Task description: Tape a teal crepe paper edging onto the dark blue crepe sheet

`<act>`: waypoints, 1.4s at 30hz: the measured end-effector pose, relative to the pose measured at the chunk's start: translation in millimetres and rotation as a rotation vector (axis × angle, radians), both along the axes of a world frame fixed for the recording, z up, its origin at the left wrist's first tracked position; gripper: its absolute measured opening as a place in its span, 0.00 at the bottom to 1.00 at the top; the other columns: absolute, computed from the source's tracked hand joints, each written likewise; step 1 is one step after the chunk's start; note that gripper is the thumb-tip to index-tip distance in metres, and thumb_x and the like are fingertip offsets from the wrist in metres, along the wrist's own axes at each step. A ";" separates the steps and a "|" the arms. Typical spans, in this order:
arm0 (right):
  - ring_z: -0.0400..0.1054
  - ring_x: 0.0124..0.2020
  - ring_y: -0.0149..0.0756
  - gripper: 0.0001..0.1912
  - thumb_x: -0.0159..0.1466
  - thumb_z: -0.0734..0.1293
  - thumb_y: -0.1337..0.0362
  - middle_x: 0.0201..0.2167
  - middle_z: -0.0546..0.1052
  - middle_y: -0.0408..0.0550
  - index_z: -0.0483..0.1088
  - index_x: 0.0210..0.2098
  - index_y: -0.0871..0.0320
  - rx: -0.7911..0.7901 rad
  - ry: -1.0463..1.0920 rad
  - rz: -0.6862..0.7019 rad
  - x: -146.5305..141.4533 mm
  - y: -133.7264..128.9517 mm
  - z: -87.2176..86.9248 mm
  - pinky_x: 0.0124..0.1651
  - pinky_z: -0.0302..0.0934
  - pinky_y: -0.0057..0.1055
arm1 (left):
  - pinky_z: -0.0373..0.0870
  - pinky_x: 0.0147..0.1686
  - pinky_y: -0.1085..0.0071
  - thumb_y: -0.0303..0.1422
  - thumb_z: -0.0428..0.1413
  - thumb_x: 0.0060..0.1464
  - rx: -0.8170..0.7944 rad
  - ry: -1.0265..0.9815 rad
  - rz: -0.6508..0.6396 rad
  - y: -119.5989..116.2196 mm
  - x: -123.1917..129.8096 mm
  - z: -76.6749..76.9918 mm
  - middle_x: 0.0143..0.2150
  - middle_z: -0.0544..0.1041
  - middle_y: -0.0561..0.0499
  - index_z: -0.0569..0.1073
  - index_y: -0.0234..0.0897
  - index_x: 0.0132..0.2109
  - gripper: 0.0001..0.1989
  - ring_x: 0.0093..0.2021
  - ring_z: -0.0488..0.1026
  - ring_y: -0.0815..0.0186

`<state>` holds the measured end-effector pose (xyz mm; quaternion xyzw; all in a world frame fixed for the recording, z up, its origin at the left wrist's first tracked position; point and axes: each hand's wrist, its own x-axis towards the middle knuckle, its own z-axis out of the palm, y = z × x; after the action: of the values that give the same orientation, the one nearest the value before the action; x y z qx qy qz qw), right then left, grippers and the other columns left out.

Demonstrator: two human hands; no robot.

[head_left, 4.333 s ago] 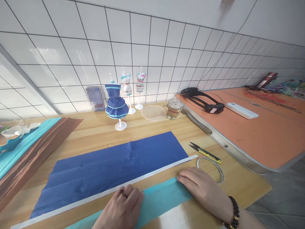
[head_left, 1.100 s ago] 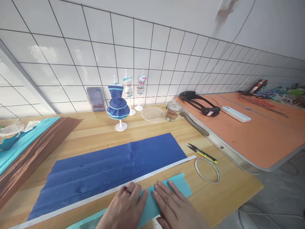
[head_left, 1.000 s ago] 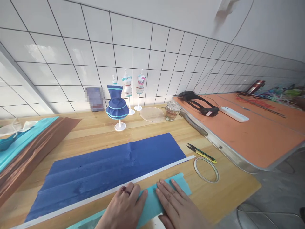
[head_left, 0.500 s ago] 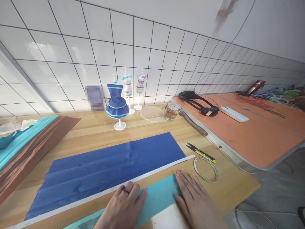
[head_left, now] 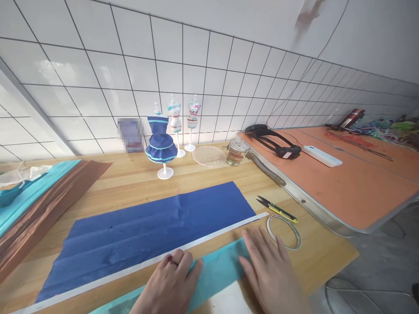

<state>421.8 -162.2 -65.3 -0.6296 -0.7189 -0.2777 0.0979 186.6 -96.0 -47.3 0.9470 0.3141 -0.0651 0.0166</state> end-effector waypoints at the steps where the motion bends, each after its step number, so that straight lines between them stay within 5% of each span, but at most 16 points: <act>1: 0.65 0.50 0.56 0.24 0.68 0.51 0.56 0.49 0.72 0.63 0.65 0.52 0.67 -0.006 0.016 -0.017 5.5 -0.3 1.2 0.48 0.57 0.54 | 0.64 0.43 0.61 0.21 0.45 0.52 0.003 0.001 0.005 -0.3 0.3 0.4 0.42 0.67 0.45 0.63 0.39 0.54 0.22 0.44 0.63 0.58; 6: 0.59 0.57 0.45 0.23 0.67 0.55 0.59 0.55 0.67 0.58 0.62 0.55 0.69 -0.103 0.009 0.224 -2.1 0.0 11.5 0.54 0.57 0.44 | 0.65 0.42 0.62 0.20 0.44 0.53 -0.032 0.005 -0.002 0.8 0.7 0.4 0.42 0.67 0.46 0.65 0.40 0.51 0.19 0.43 0.63 0.59; 9: 0.62 0.55 0.42 0.18 0.66 0.57 0.60 0.51 0.72 0.50 0.67 0.50 0.64 -0.071 -0.042 0.497 -27.6 5.5 8.7 0.57 0.55 0.39 | 0.65 0.42 0.62 0.22 0.43 0.55 -0.023 -0.014 -0.015 1.5 -0.5 -1.3 0.41 0.67 0.46 0.65 0.40 0.50 0.18 0.43 0.64 0.59; 12: 0.66 0.51 0.39 0.18 0.67 0.57 0.58 0.48 0.75 0.47 0.69 0.49 0.62 -0.030 -0.072 0.595 -42.8 10.1 0.9 0.59 0.51 0.38 | 0.65 0.42 0.61 0.23 0.43 0.56 0.015 -0.041 -0.025 2.0 -1.7 -2.0 0.42 0.67 0.45 0.64 0.39 0.52 0.19 0.43 0.64 0.58; 27: 0.68 0.48 0.46 0.24 0.67 0.55 0.55 0.47 0.74 0.59 0.68 0.49 0.69 -0.006 0.022 0.169 -10.3 -6.0 -4.4 0.56 0.51 0.43 | 0.64 0.43 0.61 0.22 0.45 0.53 -0.003 -0.006 0.002 0.2 0.3 -2.6 0.42 0.66 0.46 0.63 0.39 0.53 0.21 0.43 0.63 0.59; 35: 0.63 0.53 0.45 0.22 0.65 0.58 0.56 0.51 0.71 0.56 0.67 0.51 0.66 -0.052 -0.008 0.369 -29.4 0.4 -0.4 0.54 0.56 0.41 | 0.66 0.41 0.60 0.23 0.43 0.55 -0.081 0.013 -0.003 4.3 2.6 4.2 0.40 0.67 0.45 0.67 0.39 0.48 0.16 0.42 0.64 0.59; 42: 0.66 0.51 0.46 0.26 0.66 0.56 0.54 0.51 0.71 0.60 0.64 0.53 0.70 -0.046 0.009 0.176 -6.9 -5.0 -7.9 0.50 0.59 0.41 | 0.65 0.43 0.61 0.23 0.45 0.53 -0.025 -0.022 -0.008 1.1 -0.4 -1.8 0.42 0.67 0.45 0.63 0.39 0.54 0.21 0.43 0.63 0.58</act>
<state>414.9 -167.2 -73.2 -0.5671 -0.7774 -0.2487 0.1104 186.1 -95.0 -49.1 0.9487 0.3092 -0.0586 0.0317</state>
